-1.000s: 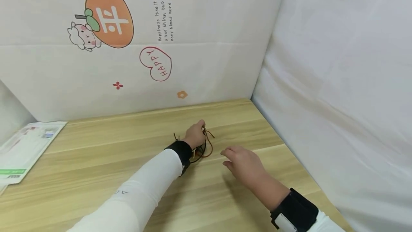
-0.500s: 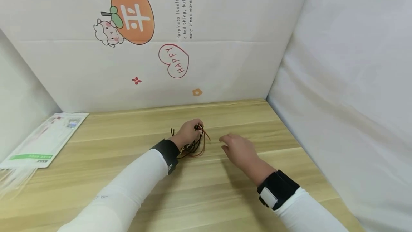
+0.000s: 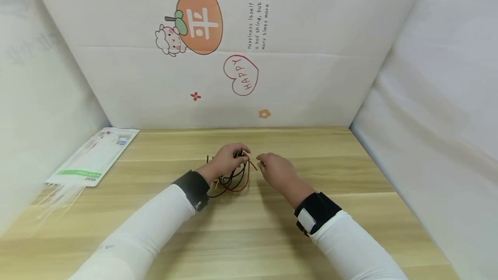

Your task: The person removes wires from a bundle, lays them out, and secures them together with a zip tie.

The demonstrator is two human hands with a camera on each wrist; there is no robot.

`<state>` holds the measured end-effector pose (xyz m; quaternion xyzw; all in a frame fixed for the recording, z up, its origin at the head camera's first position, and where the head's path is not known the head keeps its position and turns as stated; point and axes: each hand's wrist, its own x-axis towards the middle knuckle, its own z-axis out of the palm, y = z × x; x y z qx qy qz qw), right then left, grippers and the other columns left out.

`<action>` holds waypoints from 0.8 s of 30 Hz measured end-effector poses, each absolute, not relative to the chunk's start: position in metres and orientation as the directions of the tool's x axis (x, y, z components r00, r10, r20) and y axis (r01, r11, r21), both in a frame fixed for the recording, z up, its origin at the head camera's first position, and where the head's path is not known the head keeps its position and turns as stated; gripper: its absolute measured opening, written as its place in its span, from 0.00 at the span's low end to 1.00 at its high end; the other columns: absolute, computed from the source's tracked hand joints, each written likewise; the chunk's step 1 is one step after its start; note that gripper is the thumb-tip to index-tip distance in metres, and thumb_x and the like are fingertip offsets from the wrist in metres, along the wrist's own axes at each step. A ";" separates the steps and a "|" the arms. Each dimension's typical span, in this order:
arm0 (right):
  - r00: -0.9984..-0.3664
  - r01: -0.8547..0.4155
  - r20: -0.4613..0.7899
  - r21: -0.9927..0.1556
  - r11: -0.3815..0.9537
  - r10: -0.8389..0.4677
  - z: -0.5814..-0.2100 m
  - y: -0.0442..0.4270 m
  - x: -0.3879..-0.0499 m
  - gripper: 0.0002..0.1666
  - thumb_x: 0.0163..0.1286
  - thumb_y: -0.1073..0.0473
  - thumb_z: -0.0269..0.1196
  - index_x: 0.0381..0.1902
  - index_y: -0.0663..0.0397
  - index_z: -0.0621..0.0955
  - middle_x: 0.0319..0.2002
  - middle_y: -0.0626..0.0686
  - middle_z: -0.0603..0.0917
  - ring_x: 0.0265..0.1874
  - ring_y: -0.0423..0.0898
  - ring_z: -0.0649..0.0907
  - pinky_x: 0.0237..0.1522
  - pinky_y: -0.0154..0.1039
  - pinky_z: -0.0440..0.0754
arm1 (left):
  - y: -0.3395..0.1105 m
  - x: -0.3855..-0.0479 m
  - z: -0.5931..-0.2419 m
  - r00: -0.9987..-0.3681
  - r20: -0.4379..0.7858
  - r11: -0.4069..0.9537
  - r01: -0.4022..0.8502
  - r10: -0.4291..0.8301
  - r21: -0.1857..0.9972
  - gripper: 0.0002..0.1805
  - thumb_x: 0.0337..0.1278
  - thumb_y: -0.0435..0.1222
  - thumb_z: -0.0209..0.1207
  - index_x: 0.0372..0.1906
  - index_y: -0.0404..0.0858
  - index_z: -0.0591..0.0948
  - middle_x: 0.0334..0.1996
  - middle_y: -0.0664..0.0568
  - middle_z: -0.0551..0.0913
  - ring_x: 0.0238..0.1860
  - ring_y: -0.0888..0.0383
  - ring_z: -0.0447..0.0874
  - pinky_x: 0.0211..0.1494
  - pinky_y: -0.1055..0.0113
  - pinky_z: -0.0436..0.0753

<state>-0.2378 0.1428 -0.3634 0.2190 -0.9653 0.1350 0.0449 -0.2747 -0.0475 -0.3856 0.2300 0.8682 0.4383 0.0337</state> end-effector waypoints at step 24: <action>-0.805 -0.594 0.259 -0.345 0.727 -0.534 -0.372 0.097 -0.252 0.09 0.68 0.64 0.61 0.42 0.59 0.86 0.35 0.53 0.84 0.36 0.50 0.84 0.39 0.45 0.82 | -0.098 -0.252 -0.372 -0.917 0.073 0.500 0.279 0.392 0.819 0.18 0.63 0.33 0.57 0.57 0.42 0.73 0.56 0.43 0.73 0.26 0.58 0.68 0.32 0.65 0.70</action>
